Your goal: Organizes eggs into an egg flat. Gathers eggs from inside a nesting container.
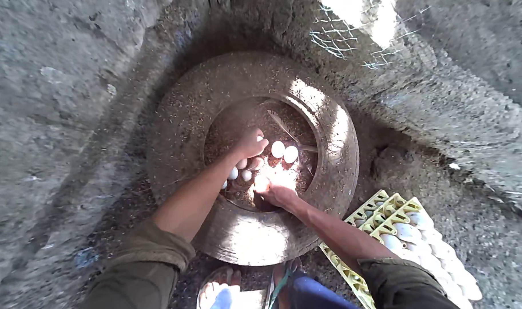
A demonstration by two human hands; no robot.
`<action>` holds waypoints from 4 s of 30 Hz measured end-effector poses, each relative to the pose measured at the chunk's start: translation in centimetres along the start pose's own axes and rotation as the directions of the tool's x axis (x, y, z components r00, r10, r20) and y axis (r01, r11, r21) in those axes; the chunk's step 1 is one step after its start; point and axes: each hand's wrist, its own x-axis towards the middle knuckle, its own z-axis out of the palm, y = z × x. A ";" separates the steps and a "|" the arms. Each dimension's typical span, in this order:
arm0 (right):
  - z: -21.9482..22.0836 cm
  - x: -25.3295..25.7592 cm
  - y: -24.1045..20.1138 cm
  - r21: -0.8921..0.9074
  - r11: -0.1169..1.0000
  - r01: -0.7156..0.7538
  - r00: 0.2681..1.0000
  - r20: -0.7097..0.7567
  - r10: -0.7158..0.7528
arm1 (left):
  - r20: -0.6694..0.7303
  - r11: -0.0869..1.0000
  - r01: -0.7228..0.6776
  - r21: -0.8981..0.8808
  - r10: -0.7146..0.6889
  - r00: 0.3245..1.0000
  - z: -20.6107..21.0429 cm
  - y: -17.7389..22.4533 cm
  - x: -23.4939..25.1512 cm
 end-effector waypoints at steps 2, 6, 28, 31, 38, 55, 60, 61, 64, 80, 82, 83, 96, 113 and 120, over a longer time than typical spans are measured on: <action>-0.4 0.3 -0.2 0.032 0.999 -0.017 1.000 0.008 0.017 | 0.038 1.000 0.024 -0.014 -0.023 0.999 0.3 0.8 -0.1; -2.5 0.6 0.6 0.102 0.995 0.012 0.996 -0.084 -0.003 | 0.084 0.982 -0.076 0.172 0.062 0.995 1.9 0.3 -0.9; -12.1 -2.1 7.2 0.776 0.514 0.367 0.889 -0.129 -0.440 | 0.242 0.785 -0.027 0.619 -0.158 0.957 4.4 3.4 -1.2; -11.3 -1.4 5.7 0.110 0.897 0.428 0.899 0.053 -0.436 | 0.258 0.743 0.003 0.669 -0.236 0.937 4.3 4.7 -1.4; -7.2 -1.8 0.7 -0.534 0.826 0.181 0.951 0.309 -0.008 | 0.211 0.654 0.090 0.751 -0.366 0.906 4.7 5.7 -2.7; -6.1 -1.4 -0.7 -0.507 0.862 0.020 0.932 0.322 0.169 | 0.066 0.939 0.073 0.336 -0.101 0.993 3.6 2.3 2.6; -5.7 -1.0 2.0 -0.311 0.944 0.108 0.987 0.148 -0.065 | 0.034 0.923 0.078 0.376 -0.099 0.995 4.9 2.8 3.8; -5.6 -1.1 2.5 -0.286 0.945 0.155 0.986 0.105 -0.130 | 0.060 0.918 0.068 0.391 -0.099 0.993 4.8 3.3 3.8; -6.4 -3.1 3.2 -0.183 0.944 0.274 0.958 -0.031 -0.284 | 0.160 0.853 0.002 0.522 -0.100 0.982 4.6 3.5 5.0; 6.1 -35.4 27.0 0.620 0.777 -0.108 0.597 -0.585 0.549 | 0.417 0.781 -0.574 0.247 0.449 0.790 5.2 13.4 -6.5; 7.6 -34.7 27.5 0.661 0.717 -0.222 0.591 -0.494 0.638 | 0.422 0.654 -0.724 0.219 0.605 0.675 10.6 17.2 -8.9; 8.1 -34.0 27.4 0.673 0.696 -0.251 0.598 -0.458 0.658 | 0.434 0.592 -0.779 0.205 0.659 0.614 13.2 18.5 -9.8; 10.5 -35.5 24.0 0.763 0.638 -0.105 0.362 -0.569 0.739 | 0.651 0.116 -0.925 0.362 0.679 0.340 29.9 22.7 -14.3; 9.0 -31.5 23.1 0.812 0.552 0.190 0.524 -0.559 0.643 | 0.629 0.289 -0.945 0.154 0.709 0.319 25.4 18.5 -13.6; 12.7 -29.3 19.5 0.844 0.535 0.020 0.511 -0.469 0.720 | 0.585 0.222 -0.956 0.194 0.755 0.294 27.1 18.4 -13.5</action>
